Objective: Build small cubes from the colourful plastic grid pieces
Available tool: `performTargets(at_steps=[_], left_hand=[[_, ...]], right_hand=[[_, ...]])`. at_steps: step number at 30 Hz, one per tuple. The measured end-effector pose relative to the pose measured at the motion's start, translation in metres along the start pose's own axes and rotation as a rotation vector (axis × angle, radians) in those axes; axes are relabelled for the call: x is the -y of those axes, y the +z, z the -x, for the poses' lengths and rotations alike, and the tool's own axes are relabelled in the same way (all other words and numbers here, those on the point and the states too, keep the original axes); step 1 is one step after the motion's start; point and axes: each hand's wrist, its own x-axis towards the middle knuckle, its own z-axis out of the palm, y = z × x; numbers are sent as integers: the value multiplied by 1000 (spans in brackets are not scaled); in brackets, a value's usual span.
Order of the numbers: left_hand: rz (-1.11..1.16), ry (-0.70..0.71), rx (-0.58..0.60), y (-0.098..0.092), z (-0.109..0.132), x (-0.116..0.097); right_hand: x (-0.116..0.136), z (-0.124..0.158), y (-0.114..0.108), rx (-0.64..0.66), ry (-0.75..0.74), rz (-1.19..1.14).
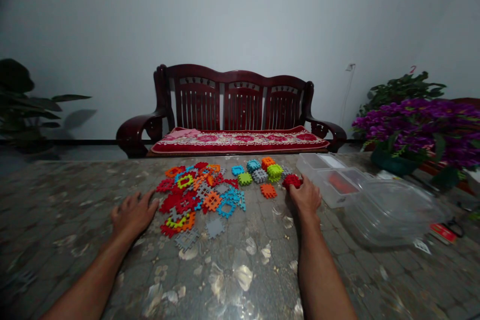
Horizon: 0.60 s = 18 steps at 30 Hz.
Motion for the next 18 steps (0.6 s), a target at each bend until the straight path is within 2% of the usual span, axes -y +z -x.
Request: performTargets(at_steps=[8, 18], left_hand=[[5, 5, -2, -1, 0, 0], [15, -4, -16, -4, 5, -2]], right_hand=[[-6, -4, 16, 23, -49, -3], [-17, -11, 33, 12, -33, 15]])
